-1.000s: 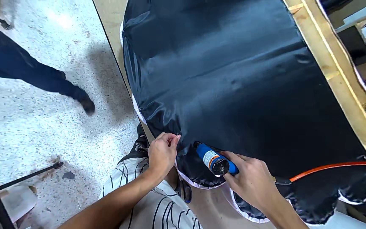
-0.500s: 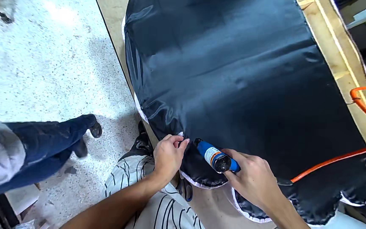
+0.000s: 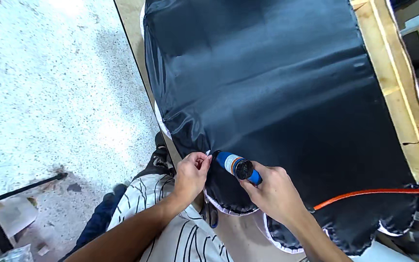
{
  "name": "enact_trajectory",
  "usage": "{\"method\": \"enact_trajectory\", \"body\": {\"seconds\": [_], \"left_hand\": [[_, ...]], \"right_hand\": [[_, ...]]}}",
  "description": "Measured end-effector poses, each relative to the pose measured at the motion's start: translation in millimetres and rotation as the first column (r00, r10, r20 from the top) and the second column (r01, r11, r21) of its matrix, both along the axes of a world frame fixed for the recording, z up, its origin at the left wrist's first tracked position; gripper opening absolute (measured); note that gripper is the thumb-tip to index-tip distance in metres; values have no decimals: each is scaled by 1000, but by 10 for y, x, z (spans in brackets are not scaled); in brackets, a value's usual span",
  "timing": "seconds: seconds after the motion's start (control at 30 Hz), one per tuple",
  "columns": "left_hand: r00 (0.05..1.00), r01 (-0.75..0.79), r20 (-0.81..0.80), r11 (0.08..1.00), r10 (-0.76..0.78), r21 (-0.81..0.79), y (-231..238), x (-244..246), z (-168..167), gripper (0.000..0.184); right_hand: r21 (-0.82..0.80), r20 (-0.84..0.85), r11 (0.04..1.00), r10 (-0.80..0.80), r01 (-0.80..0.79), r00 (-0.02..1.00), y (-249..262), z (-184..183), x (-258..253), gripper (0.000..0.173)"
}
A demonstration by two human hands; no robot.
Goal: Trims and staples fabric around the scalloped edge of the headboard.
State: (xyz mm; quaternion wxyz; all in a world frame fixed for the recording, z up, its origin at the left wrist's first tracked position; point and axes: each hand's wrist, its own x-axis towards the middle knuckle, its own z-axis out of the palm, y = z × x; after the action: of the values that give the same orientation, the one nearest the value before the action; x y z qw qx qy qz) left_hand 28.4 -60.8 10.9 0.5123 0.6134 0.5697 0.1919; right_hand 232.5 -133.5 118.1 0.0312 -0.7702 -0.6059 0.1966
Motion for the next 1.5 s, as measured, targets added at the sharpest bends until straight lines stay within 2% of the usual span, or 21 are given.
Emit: {"method": "enact_trajectory", "body": {"seconds": [0.27, 0.43, 0.57, 0.67, 0.77, 0.93, 1.03, 1.13, 1.27, 1.37, 1.5], "left_hand": [[995, 9, 98, 983, 9, -184, 119, -99, -44, 22], [988, 46, 155, 968, -8, -246, 167, -139, -53, 23], [985, 100, 159, 980, -72, -175, 132, -225, -68, 25], [974, 119, 213, 975, -78, -187, 128, -283, -134, 21], [963, 137, 250, 979, -96, -149, 114, -292, -178, 19], [960, 186, 205, 982, -191, 40, 83, -336, -184, 17], [954, 213, 199, 974, -225, 79, 109, -353, -196, 16], [946, 241, 217, 970, -240, 19, 131, -373, -179, 18], [952, 234, 236, 960, -195, -154, 82, -424, -143, 30], [958, 222, 241, 936, -157, -273, 60, -444, -172, 30], [949, 228, 283, 926, -142, -301, 70, -457, -195, 27]], "right_hand": [[-22, 24, 1000, 11, -10, 1000, 92, -9, -93, 28], [-83, 101, 996, 17, -8, 995, 102, 0, -145, 26], [-23, 14, 999, 28, -27, 1000, 24, 31, -87, 30], [19, -19, 999, 48, -48, 999, -48, 45, -63, 28], [1, -16, 998, 59, -59, 998, -50, 20, -87, 26], [-27, -3, 996, 79, -79, 997, -14, 6, -167, 24], [-69, 47, 994, 90, -86, 995, 14, 17, -197, 27], [-72, 37, 991, 117, -114, 992, 32, 32, -157, 28], [-65, 4, 979, 193, -192, 981, 7, 72, -66, 28], [-74, 14, 972, 224, -222, 974, -20, 42, -86, 31], [-87, 43, 968, 241, -237, 969, 18, 31, -142, 31]]}}
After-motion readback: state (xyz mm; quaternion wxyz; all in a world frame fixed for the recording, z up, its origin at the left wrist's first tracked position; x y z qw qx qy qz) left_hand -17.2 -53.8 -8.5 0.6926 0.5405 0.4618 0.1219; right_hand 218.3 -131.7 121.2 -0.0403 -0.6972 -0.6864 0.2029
